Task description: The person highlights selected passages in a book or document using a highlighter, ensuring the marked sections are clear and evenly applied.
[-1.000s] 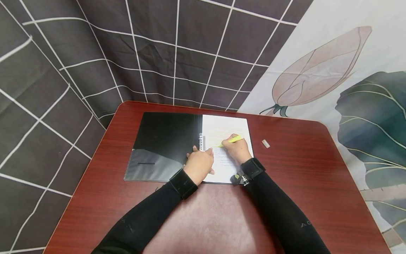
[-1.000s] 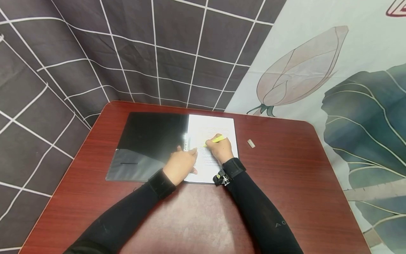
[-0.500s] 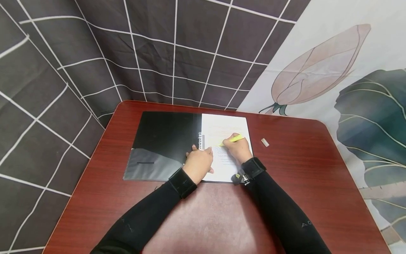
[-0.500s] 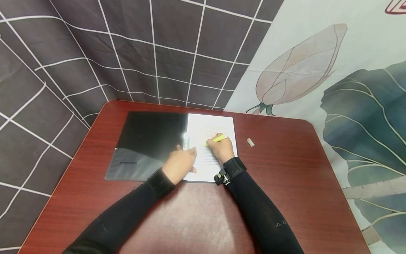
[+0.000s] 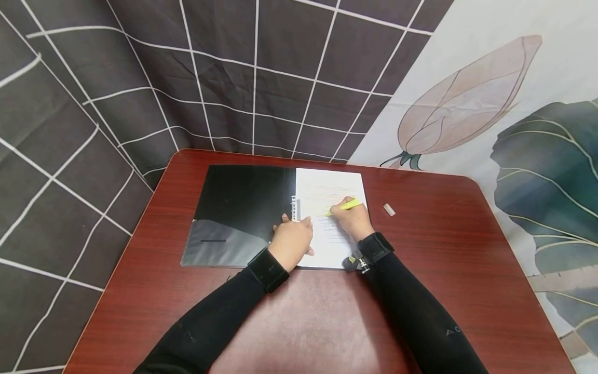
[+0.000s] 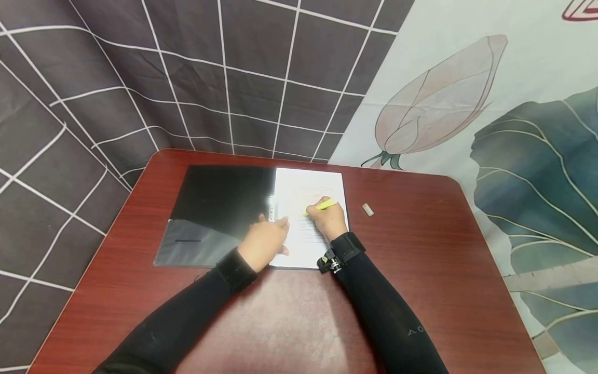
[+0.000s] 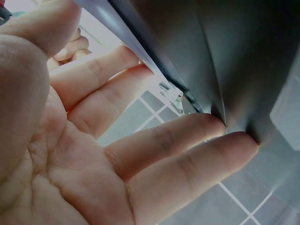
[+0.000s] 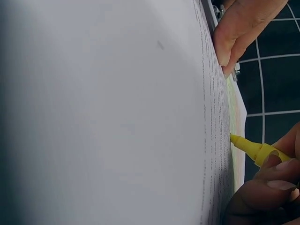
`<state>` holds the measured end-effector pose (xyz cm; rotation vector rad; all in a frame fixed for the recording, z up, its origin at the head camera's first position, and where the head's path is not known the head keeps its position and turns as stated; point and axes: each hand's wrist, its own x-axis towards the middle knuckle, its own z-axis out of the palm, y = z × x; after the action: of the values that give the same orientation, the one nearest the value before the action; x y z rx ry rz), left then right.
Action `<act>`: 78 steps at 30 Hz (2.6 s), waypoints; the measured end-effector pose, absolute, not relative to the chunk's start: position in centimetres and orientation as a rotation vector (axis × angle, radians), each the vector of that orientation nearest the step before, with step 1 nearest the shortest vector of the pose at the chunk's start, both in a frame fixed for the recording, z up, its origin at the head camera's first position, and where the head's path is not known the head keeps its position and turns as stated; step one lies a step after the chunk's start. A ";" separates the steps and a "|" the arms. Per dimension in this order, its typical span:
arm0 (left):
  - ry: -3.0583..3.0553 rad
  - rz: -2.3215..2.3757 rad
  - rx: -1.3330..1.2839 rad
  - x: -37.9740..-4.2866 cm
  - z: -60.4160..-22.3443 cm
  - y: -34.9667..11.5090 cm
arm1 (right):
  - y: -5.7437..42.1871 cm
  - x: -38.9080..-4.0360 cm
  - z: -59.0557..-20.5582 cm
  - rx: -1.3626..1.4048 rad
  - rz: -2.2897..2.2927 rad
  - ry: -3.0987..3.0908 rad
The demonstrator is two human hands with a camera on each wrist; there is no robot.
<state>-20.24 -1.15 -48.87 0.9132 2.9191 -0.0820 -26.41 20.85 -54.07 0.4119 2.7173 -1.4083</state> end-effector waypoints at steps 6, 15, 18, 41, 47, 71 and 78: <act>2.915 -0.080 0.904 -20.4 -49.1 -1.0 | 21.5 -26.5 -54.5 0.390 -1.376 2.715; 2.928 -0.070 0.905 -20.3 -49.1 -1.0 | 20.8 -25.4 -53.2 0.416 -1.492 2.720; 2.928 -0.064 0.906 -20.3 -49.1 -1.0 | 20.8 -25.3 -52.9 0.421 -1.492 2.706; 2.950 -0.072 0.904 -20.2 -49.2 -1.0 | 20.8 -24.0 -50.5 0.460 -1.408 2.691; 2.954 -0.063 0.925 -20.2 -49.1 -1.2 | 21.0 -24.0 -50.5 0.487 -1.421 2.684; 2.932 -0.006 0.929 -20.0 -48.8 -1.4 | 21.9 -23.4 -50.2 0.523 -1.392 2.695; 2.954 -0.051 0.942 -20.0 -49.0 -1.3 | 22.2 -23.4 -50.0 0.554 -1.400 2.677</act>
<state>-19.98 -1.32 -48.99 0.9421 2.9541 -0.0505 -23.38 22.15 -49.99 0.5536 2.6768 -1.3995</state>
